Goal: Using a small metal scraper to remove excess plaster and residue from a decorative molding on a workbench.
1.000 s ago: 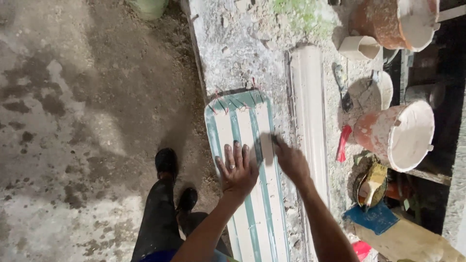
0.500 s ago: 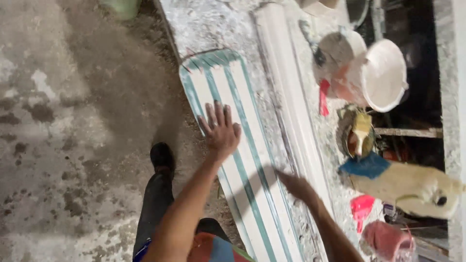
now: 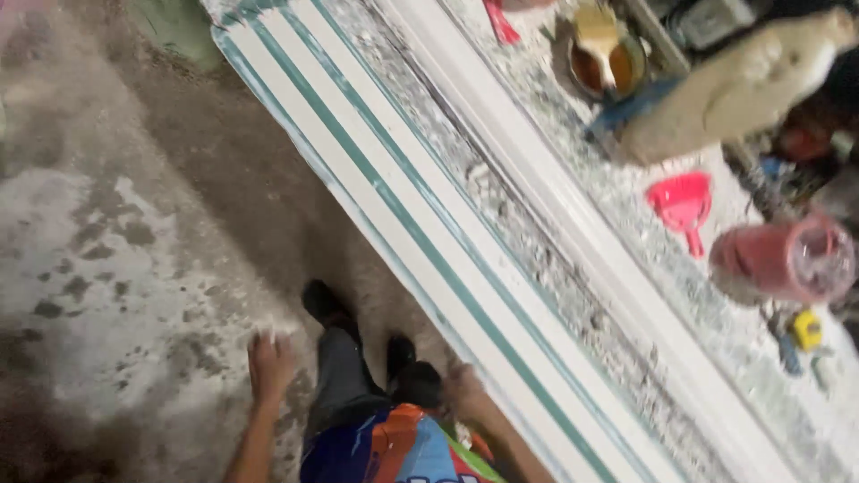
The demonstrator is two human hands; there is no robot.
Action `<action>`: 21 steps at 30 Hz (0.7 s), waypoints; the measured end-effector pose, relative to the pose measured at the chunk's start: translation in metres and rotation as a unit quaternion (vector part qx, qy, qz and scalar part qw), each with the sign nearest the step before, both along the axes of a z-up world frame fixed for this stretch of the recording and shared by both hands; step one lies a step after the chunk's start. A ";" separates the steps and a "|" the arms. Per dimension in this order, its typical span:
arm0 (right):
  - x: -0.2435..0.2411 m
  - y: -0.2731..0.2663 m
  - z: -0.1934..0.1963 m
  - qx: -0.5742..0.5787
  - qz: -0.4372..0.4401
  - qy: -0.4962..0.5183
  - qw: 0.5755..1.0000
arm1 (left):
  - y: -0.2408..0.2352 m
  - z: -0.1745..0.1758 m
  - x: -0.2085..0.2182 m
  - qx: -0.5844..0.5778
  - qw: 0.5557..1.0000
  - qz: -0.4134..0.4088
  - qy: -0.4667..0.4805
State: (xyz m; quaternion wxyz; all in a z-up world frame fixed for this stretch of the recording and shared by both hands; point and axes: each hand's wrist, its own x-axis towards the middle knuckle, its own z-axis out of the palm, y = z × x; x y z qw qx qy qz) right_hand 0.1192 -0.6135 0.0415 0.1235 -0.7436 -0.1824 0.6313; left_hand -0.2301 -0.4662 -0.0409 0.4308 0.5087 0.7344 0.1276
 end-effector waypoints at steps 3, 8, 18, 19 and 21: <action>0.051 -0.119 -0.067 0.101 0.042 -0.265 0.958 | -0.139 -0.060 -0.056 -0.093 0.986 -0.052 0.127; 0.057 -0.211 0.072 -0.017 -0.051 -0.137 0.989 | -0.328 -0.114 -0.114 -0.288 0.910 0.009 0.300; 0.066 -0.494 0.109 0.017 0.251 -0.321 0.913 | -0.480 -0.087 0.034 0.045 0.986 -0.152 0.044; 0.067 -0.539 0.077 0.041 0.229 -0.349 0.908 | -0.493 -0.052 0.073 -0.009 0.993 -0.115 -0.014; 0.072 -0.612 0.063 0.054 0.198 -0.377 0.903 | -0.527 0.010 0.136 -0.073 0.991 -0.088 -0.071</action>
